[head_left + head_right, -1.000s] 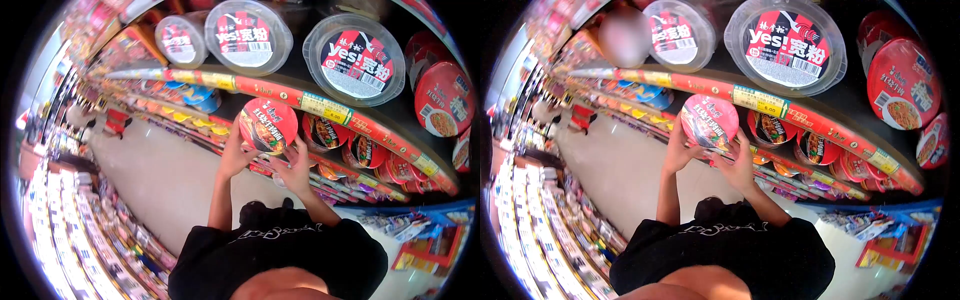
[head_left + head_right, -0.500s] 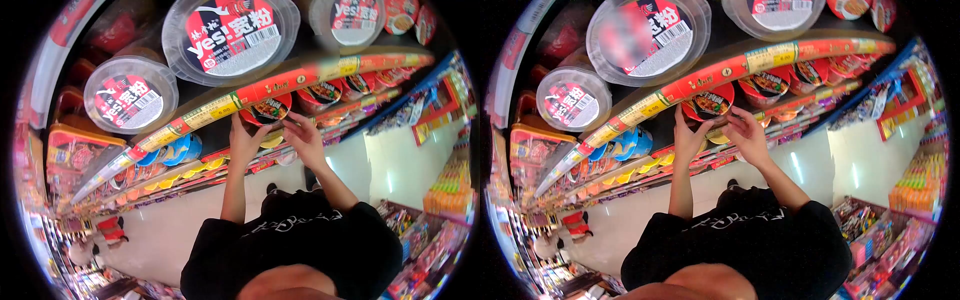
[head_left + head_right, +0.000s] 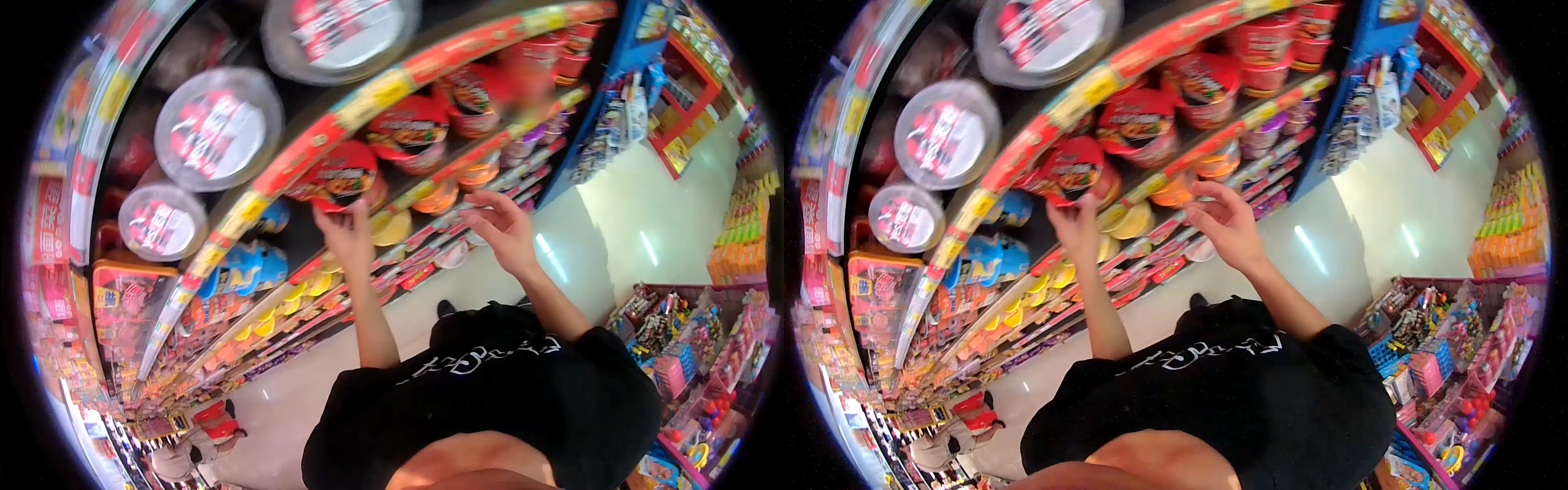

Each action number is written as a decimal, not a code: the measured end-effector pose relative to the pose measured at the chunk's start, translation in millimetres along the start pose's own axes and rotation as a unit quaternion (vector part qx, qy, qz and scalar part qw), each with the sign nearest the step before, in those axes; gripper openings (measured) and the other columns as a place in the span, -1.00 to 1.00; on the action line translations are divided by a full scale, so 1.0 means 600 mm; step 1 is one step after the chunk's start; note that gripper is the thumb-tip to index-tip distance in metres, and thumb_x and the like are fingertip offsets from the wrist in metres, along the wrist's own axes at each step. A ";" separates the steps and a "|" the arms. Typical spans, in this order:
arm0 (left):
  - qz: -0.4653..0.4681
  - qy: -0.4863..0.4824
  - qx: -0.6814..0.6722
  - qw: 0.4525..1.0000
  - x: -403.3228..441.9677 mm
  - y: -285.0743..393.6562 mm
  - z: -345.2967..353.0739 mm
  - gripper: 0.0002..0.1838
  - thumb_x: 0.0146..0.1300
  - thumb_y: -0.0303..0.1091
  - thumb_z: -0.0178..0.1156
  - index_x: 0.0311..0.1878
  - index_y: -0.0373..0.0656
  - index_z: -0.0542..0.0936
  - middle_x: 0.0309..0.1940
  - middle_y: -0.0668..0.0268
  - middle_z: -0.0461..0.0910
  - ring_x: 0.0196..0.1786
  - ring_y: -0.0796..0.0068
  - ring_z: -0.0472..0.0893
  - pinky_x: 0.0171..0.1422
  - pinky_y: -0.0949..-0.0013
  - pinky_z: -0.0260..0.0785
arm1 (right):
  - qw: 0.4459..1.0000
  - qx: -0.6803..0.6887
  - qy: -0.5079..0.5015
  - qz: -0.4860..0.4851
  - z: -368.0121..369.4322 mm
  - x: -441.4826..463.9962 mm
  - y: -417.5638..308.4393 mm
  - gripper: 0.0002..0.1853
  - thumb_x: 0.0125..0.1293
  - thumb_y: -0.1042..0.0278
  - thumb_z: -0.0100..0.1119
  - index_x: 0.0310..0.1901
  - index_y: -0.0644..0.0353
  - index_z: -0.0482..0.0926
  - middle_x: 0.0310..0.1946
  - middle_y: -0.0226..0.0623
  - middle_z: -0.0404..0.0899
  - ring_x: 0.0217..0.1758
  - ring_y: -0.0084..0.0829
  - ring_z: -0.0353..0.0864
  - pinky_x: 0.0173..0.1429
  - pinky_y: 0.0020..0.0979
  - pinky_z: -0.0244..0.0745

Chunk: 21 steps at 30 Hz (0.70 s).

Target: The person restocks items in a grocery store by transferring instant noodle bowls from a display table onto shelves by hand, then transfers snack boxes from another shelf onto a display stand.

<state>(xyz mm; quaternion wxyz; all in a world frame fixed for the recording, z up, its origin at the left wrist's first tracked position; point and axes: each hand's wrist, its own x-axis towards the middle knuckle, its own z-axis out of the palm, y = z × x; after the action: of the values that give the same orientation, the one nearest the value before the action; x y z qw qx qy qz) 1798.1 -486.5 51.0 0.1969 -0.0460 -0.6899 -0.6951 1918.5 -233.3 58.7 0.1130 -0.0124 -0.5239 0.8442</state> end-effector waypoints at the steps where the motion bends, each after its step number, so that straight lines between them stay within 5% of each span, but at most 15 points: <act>1: 0.007 0.018 -0.009 1.000 -0.007 0.000 0.019 -0.10 0.33 -0.46 0.43 0.59 -0.25 0.08 0.38 0.10 0.40 0.33 0.33 0.48 0.44 0.26 0.37 | 1.000 0.002 -0.007 -0.010 -0.037 -0.005 -0.021 -0.58 0.44 0.58 0.30 0.28 0.29 0.49 0.24 -0.19 0.60 0.23 -0.38 0.68 0.26 -0.36 0.60; 4: 0.056 0.060 -0.009 0.997 -0.009 -0.037 0.048 -0.16 0.33 -0.38 0.45 0.53 -0.29 0.17 0.36 0.03 0.40 0.33 0.27 0.47 0.46 0.24 0.32 | 1.000 -0.012 0.028 -0.002 -0.166 -0.026 -0.086 -0.55 0.42 0.57 0.33 0.29 0.30 0.46 0.19 -0.27 0.60 0.18 -0.43 0.68 0.23 -0.40 0.63; 5: 0.073 0.116 0.120 0.983 -0.032 -0.005 0.085 -0.20 0.33 -0.35 0.45 0.49 -0.33 0.21 0.34 0.00 0.41 0.31 0.21 0.48 0.47 0.20 0.30 | 0.999 0.006 0.029 -0.018 -0.207 -0.035 -0.113 -0.56 0.42 0.54 0.34 0.28 0.28 0.47 0.15 -0.30 0.62 0.14 -0.46 0.69 0.20 -0.41 0.62; 8: 0.198 0.299 0.403 0.842 -0.074 0.005 0.180 -0.25 0.32 -0.30 0.46 0.40 -0.42 0.27 0.29 -0.07 0.43 0.27 0.05 0.47 0.49 0.09 0.25 | 0.992 -0.027 0.117 -0.043 -0.335 -0.071 -0.180 -0.58 0.42 0.55 0.34 0.27 0.30 0.48 0.11 -0.29 0.64 0.10 -0.47 0.69 0.20 -0.42 0.61; 11: 0.289 0.293 0.302 0.860 -0.142 0.053 0.323 -0.40 0.38 -0.34 0.39 0.32 -0.40 0.32 0.09 0.06 0.55 0.13 0.10 0.56 0.37 0.12 0.37 | 0.976 -0.046 0.207 -0.049 -0.439 -0.113 -0.233 -0.56 0.40 0.53 0.35 0.26 0.35 0.49 0.14 -0.21 0.65 0.09 -0.47 0.69 0.20 -0.41 0.61; 14: 0.236 0.069 0.121 0.962 -0.216 0.078 0.478 -0.56 0.41 -0.40 0.33 0.21 -0.37 0.39 0.05 0.06 0.57 0.07 0.22 0.57 0.28 0.19 0.42 | 0.958 -0.092 0.268 -0.045 -0.535 -0.135 -0.285 -0.53 0.38 0.48 0.37 0.27 0.38 0.50 0.14 -0.15 0.67 0.07 -0.44 0.70 0.20 -0.38 0.62; 16: 0.239 -0.072 0.006 0.968 -0.241 0.050 0.582 -0.69 0.42 -0.47 0.28 0.13 -0.36 0.48 -0.05 0.13 0.60 -0.07 0.35 0.61 0.08 0.35 0.49 | 0.945 -0.123 0.299 -0.054 -0.590 -0.148 -0.316 -0.53 0.37 0.48 0.36 0.27 0.39 0.51 0.13 -0.15 0.68 0.07 -0.44 0.70 0.19 -0.37 0.62; 20: 0.218 -0.380 0.137 0.888 -0.298 0.076 0.802 -0.74 0.39 -0.45 0.33 0.09 -0.27 0.61 -0.09 0.19 0.70 -0.07 0.41 0.66 0.08 0.32 0.53 | 0.908 -0.299 0.292 0.026 -0.718 -0.170 -0.396 -0.51 0.38 0.35 0.36 0.27 0.37 0.53 0.12 -0.12 0.69 0.04 -0.35 0.72 0.16 -0.30 0.62; 21: 0.179 -0.470 0.174 0.847 -0.309 0.098 0.862 -0.65 0.29 -0.44 0.37 0.12 -0.29 0.60 -0.03 0.07 0.67 -0.06 0.16 0.69 0.07 0.22 0.52 | 0.885 -0.375 0.271 0.049 -0.754 -0.172 -0.416 -0.43 0.37 0.15 0.37 0.28 0.33 0.52 0.10 -0.03 0.69 0.06 -0.16 0.73 0.20 -0.21 0.60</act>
<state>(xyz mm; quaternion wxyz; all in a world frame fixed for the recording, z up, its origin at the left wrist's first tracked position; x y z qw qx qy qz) 1881.0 59.7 66.6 -0.0257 -0.4548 -0.7891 -0.4120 2126.3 250.7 66.2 0.1966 -0.3079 -0.7490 0.5528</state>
